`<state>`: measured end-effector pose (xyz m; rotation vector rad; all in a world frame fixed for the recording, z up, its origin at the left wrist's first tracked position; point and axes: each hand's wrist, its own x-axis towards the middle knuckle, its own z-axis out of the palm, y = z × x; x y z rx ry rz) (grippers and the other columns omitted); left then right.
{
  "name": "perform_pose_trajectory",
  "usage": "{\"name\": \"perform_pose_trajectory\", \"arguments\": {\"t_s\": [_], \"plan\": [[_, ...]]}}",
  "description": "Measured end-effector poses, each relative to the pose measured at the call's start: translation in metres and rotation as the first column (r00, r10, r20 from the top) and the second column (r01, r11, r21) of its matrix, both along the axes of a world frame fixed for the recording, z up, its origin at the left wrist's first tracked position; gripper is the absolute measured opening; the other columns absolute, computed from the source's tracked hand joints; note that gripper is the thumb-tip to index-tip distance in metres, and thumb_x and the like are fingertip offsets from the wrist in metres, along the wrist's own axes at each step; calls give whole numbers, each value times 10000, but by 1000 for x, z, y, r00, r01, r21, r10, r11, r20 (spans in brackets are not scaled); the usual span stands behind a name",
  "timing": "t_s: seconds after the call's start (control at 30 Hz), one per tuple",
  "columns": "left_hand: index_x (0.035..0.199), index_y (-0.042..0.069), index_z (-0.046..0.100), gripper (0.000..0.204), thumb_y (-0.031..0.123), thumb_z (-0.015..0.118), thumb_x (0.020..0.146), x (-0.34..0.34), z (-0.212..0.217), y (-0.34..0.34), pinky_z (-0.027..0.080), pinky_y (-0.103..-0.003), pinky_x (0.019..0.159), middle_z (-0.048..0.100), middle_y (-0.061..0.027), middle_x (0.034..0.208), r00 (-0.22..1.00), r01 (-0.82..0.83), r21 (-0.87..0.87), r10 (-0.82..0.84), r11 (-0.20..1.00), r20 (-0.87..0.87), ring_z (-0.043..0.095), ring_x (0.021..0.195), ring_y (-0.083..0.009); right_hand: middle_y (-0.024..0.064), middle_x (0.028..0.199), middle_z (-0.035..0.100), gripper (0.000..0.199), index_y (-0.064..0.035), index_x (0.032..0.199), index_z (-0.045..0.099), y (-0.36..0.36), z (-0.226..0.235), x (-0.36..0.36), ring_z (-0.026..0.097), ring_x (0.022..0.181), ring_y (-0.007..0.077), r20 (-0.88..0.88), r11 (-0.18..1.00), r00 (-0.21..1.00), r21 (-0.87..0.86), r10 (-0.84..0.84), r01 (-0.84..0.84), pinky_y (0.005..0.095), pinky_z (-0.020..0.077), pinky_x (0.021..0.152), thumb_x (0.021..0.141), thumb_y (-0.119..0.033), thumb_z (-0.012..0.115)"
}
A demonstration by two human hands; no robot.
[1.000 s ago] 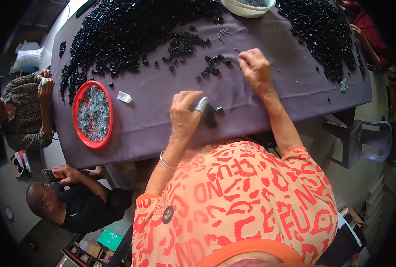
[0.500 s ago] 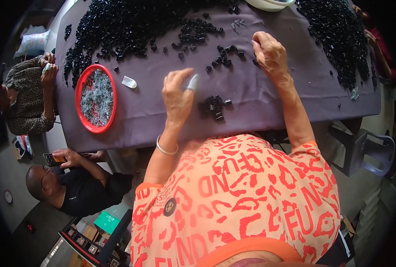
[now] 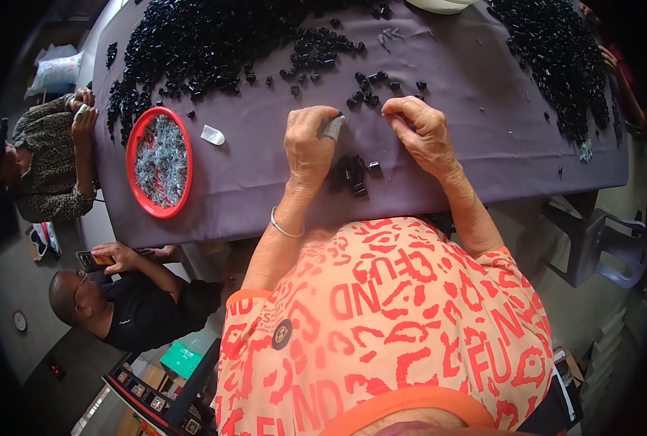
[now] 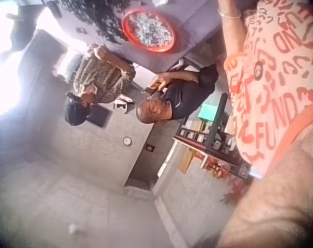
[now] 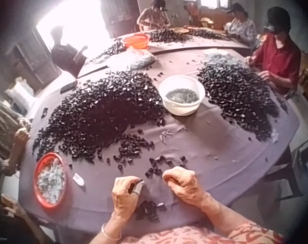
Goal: The person assembles small components by picking up black plastic pieces and inserting pins into them by hand, placing the assembled parts on the table.
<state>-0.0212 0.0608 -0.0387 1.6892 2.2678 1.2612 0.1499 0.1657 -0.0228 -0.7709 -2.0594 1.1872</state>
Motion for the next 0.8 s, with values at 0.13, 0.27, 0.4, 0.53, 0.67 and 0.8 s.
{"name": "perform_pose_trajectory", "arguments": {"t_s": [0.13, 0.27, 0.4, 0.53, 0.67, 0.8], "plan": [[875, 41, 642, 152, 5, 675, 730, 9, 5, -6, 483, -315, 719, 649, -71, 835, 879, -82, -45, 94, 996, 468, 613, 777, -223, 48, 798, 610, 110, -5, 907, 618, -7, -7, -5, 583, 705, 102, -39, 997, 999, -73, -1, -2, 222, 461, 640, 804, 32, 612], [875, 35, 644, 149, -18, 663, 737, 5, 2, -11, 496, -302, 698, 648, -93, 846, 825, -114, 40, 72, 993, 560, 632, 761, -217, 47, 779, 603, 88, -2, 890, 607, -11, -11, -9, 572, 678, 102, -60, 998, 997, -24, -57, 56, 226, 460, 625, 807, 22, 624], [875, 45, 652, 159, -19, 670, 730, 6, 15, -9, 503, -321, 681, 644, -103, 848, 959, -48, 27, 39, 998, 282, 633, 757, -242, 59, 750, 577, 81, -10, 862, 574, -15, -16, -11, 548, 635, 127, -90, 984, 989, 125, -118, 129, 244, 445, 591, 806, 26, 621], [863, 85, 664, 206, 20, 706, 673, 8, 6, 3, 480, -336, 706, 626, -85, 856, 999, 36, 36, -34, 999, -35, 586, 805, -233, 66, 747, 565, 97, -15, 862, 562, -18, -16, -13, 533, 617, 154, -90, 974, 991, 195, -104, 120, 258, 436, 578, 801, 37, 616], [852, 116, 674, 185, 69, 709, 676, -4, 6, 15, 451, -348, 703, 594, -54, 843, 989, -102, 123, 114, 987, -96, 532, 795, -247, 66, 756, 569, 110, -16, 861, 562, -18, -19, -12, 536, 619, 156, -77, 973, 992, 203, -97, 111, 260, 435, 574, 791, 50, 615], [865, 130, 698, 187, 116, 737, 683, -48, 9, 26, 442, -342, 741, 614, -50, 852, 938, -283, 51, 288, 958, -193, 530, 824, -234, 65, 760, 570, 113, -17, 861, 564, -18, -17, -15, 536, 619, 156, -76, 970, 994, 225, -74, 89, 260, 438, 576, 788, 53, 615]]}}
